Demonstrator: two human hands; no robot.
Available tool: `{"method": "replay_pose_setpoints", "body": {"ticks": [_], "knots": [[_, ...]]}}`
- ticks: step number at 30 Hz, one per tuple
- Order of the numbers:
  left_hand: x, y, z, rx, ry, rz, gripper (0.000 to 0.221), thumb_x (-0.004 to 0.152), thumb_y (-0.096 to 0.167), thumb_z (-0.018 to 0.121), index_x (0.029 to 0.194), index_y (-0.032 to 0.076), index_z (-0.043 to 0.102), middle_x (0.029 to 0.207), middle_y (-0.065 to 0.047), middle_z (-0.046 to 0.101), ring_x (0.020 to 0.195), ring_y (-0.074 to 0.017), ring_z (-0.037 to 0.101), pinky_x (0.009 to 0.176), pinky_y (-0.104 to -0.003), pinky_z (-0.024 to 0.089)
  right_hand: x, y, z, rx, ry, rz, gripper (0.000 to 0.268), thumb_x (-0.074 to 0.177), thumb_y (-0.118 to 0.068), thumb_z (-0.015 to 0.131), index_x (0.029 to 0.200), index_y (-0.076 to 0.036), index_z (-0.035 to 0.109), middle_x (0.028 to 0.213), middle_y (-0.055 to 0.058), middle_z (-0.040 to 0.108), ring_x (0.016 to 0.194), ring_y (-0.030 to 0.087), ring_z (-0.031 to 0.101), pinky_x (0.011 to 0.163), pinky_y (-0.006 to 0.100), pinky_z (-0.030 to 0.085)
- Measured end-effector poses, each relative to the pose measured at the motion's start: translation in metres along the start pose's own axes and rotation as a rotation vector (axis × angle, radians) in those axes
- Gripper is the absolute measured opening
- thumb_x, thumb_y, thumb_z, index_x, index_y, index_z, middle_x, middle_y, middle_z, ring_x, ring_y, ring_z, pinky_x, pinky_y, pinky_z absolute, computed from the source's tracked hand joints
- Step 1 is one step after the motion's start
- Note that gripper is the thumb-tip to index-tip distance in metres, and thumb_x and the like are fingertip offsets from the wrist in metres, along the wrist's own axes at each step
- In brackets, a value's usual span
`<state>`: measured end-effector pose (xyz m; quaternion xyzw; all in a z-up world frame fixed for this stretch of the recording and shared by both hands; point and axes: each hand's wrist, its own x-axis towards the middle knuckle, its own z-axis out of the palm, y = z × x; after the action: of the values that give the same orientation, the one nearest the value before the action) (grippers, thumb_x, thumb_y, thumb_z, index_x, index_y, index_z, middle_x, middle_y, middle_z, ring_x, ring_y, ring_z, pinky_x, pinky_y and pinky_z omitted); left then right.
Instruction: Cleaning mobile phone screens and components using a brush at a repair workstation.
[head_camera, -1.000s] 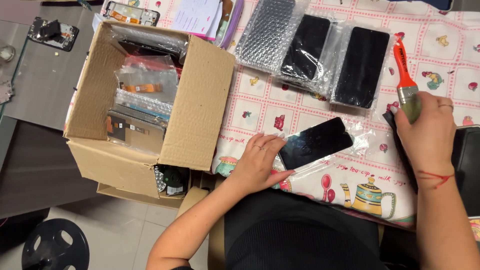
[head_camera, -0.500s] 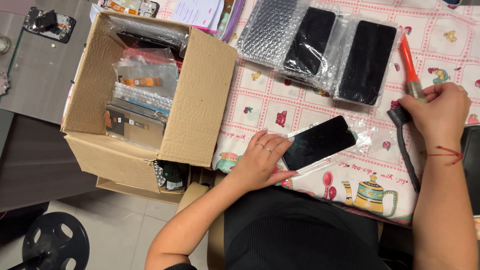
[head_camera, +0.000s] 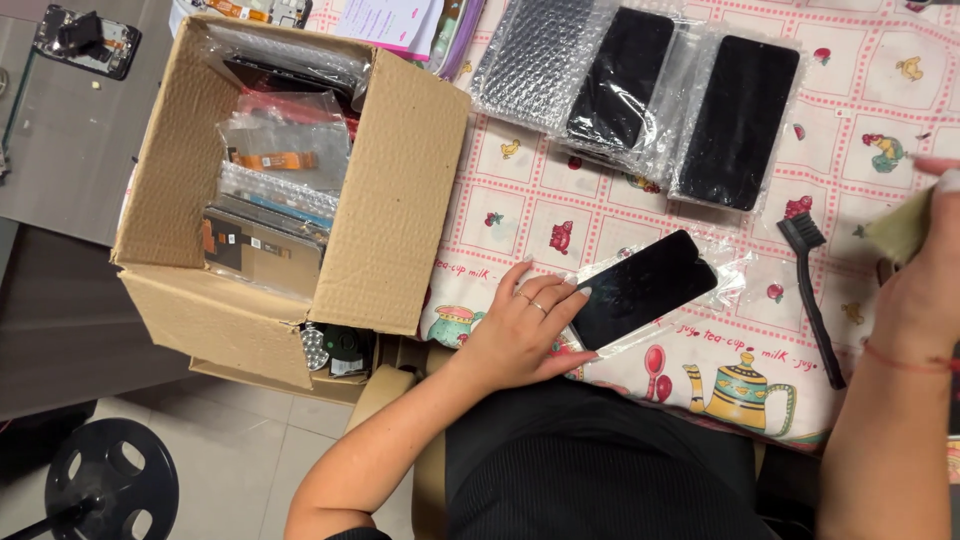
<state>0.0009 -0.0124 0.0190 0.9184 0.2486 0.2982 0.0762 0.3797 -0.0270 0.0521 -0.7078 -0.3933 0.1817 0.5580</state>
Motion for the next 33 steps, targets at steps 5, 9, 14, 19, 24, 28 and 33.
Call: {"method": "replay_pose_setpoints", "body": {"ticks": [5,9,14,19,24,28,33], "knots": [[-0.004,0.018,0.011,0.016,0.015,-0.059,0.065,0.092,0.058,0.069,0.119,-0.001,0.065,0.115,-0.017,0.068,0.113,-0.0334,0.064,0.112,-0.06,0.04,-0.048,-0.007,0.027,0.307,-0.052,-0.132,0.048,0.108,0.013,0.059,0.149,-0.002,0.038,0.126,0.014,0.056,0.116,0.027,0.07,0.11,0.036,0.057],[-0.008,0.031,0.018,0.002,0.027,-0.091,0.066,0.091,0.06,0.069,0.122,0.002,0.061,0.124,-0.019,0.064,0.117,-0.0364,0.063,0.109,-0.062,0.041,-0.077,-0.023,0.059,0.348,-0.107,0.045,0.041,0.1,0.002,0.062,0.124,-0.016,0.034,0.113,0.014,0.062,0.104,0.019,0.066,0.089,0.026,0.052],[-0.009,0.033,0.021,0.036,0.015,-0.127,0.073,0.092,0.061,0.068,0.133,0.002,0.058,0.139,-0.019,0.063,0.123,-0.0365,0.061,0.112,-0.065,0.039,-0.089,-0.019,0.074,0.093,-0.036,0.051,0.03,0.098,-0.004,0.056,0.117,-0.011,0.034,0.112,0.004,0.034,0.094,0.014,0.041,0.088,0.028,0.04],[-0.01,0.032,0.022,0.028,0.019,-0.128,0.069,0.094,0.058,0.068,0.133,0.001,0.058,0.135,-0.015,0.067,0.124,-0.0351,0.062,0.11,-0.063,0.041,-0.091,-0.039,0.083,0.05,-0.11,-0.408,0.032,0.101,0.008,0.047,0.113,-0.008,0.022,0.117,0.037,0.062,0.109,0.042,0.06,0.107,0.046,0.034],[-0.011,0.03,0.021,0.031,-0.012,-0.134,0.069,0.094,0.058,0.067,0.136,0.004,0.061,0.136,-0.015,0.067,0.125,-0.0351,0.062,0.112,-0.062,0.04,-0.092,-0.018,0.074,-0.206,-0.173,-0.389,0.024,0.092,0.008,0.056,0.112,-0.003,0.048,0.109,0.014,0.064,0.111,0.03,0.055,0.108,0.042,0.038],[-0.011,0.03,0.021,0.014,0.011,-0.129,0.066,0.093,0.057,0.071,0.131,0.003,0.064,0.142,-0.014,0.064,0.126,-0.035,0.064,0.112,-0.062,0.041,-0.099,-0.031,0.078,-0.333,-0.246,-0.079,0.013,0.092,-0.009,0.064,0.104,-0.006,0.069,0.103,0.005,0.071,0.1,0.019,0.066,0.092,0.033,0.049],[-0.019,0.029,0.041,-0.159,0.111,-0.174,0.068,0.089,0.048,0.075,0.138,0.002,0.062,0.136,-0.019,0.065,0.131,-0.0409,0.057,0.114,-0.07,0.032,-0.11,-0.021,0.081,-0.216,-0.406,-0.26,0.015,0.088,0.001,0.071,0.102,-0.003,0.07,0.104,0.015,0.067,0.106,0.038,0.067,0.099,0.046,0.048]]}}
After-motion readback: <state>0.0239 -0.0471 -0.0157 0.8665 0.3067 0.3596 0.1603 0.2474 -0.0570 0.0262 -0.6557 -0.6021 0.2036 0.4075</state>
